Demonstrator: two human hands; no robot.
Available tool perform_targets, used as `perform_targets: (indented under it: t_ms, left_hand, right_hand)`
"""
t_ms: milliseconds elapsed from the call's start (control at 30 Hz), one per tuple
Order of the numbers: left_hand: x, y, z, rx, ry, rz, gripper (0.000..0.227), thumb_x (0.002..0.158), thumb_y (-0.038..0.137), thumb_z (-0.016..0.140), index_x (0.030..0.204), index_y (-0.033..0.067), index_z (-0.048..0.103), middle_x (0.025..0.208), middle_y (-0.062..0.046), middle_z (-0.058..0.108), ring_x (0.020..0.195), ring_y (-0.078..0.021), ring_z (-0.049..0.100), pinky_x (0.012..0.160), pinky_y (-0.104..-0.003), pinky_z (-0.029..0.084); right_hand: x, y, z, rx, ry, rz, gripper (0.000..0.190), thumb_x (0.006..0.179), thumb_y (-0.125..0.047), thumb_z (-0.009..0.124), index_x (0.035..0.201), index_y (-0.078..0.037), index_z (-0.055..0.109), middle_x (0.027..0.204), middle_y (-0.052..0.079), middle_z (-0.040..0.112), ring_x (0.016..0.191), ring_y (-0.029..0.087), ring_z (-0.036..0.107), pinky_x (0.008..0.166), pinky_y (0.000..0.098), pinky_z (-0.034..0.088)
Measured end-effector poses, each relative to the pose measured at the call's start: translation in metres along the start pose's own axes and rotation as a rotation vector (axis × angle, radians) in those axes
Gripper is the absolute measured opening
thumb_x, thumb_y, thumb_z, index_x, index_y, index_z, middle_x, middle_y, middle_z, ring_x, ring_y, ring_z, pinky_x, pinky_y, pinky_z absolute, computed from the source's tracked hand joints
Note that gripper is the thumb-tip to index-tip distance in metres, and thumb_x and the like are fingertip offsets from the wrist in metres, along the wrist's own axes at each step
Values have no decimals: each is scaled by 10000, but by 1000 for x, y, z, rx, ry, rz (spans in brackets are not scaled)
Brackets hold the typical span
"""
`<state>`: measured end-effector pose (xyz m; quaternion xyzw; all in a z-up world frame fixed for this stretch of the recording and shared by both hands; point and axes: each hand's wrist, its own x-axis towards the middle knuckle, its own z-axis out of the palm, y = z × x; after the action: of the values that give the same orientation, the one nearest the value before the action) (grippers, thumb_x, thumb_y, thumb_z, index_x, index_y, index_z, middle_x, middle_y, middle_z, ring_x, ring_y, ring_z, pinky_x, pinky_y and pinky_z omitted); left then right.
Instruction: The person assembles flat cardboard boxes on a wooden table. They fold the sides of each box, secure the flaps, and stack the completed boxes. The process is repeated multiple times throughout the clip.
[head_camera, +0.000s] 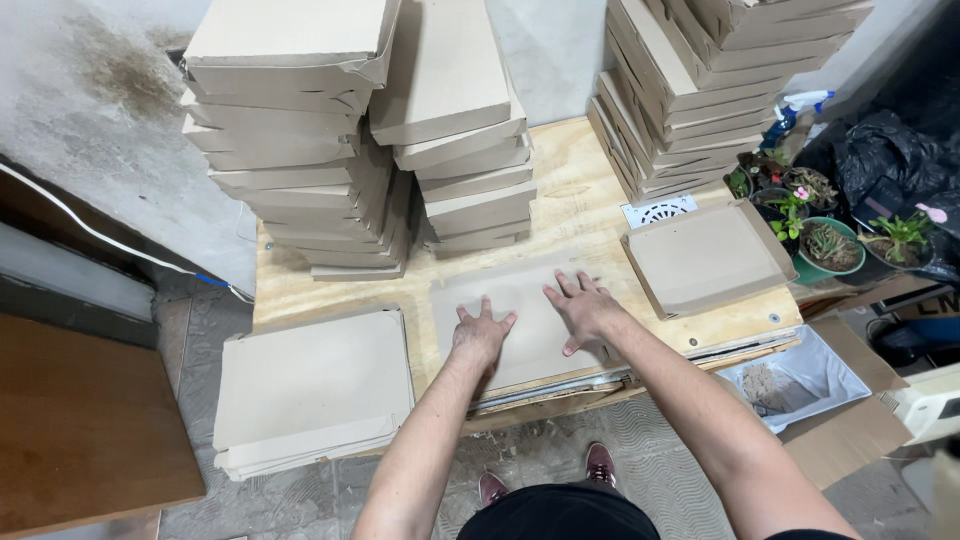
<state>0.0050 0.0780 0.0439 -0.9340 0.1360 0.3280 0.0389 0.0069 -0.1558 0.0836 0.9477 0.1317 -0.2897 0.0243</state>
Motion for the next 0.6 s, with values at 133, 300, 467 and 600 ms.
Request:
perform_targets:
  t_ms: [133, 300, 467, 600]
  left_hand:
    - [-13, 5, -9, -2, 16, 69, 1342, 678, 118, 1040, 1766, 497, 350, 1907, -262, 121, 1631, -699, 266, 1096, -645, 617]
    - [6, 21, -8, -64, -99, -10, 1515, 644, 183, 1098, 1780, 579, 178, 1914, -259, -48, 1628, -750, 109, 1062, -724, 582]
    - [-45, 34, -52, 141, -82, 27, 1509, 698, 268, 1075, 1841, 469, 111, 1945, -199, 21, 1698, -643, 118, 1299, -769, 253]
    - [-61, 29, -71, 102, -119, 46, 1572, 643, 377, 1080, 1838, 494, 66, 1956, -134, -68, 1746, -581, -4, 1284, -836, 242]
  right_hand:
    - [-17, -7, -2, 60, 8, 27, 1387, 700, -614, 1052, 1830, -346, 295, 1946, 29, 175, 1772, 428, 169, 1351, 616, 381]
    - [-36, -19, 5, 157, 26, 59, 1359, 744, -674, 999, 1840, -337, 270, 1956, 48, 112, 1779, 448, 95, 1405, 646, 248]
    - [-52, -28, 9, 192, 34, 39, 1297, 784, -676, 967, 1835, -318, 296, 1952, 77, 116, 1774, 467, 85, 1404, 667, 215]
    - [-55, -24, 14, 256, 75, 18, 1215, 795, -687, 947, 1806, -338, 372, 1947, 62, 126, 1775, 459, 70, 1407, 688, 191]
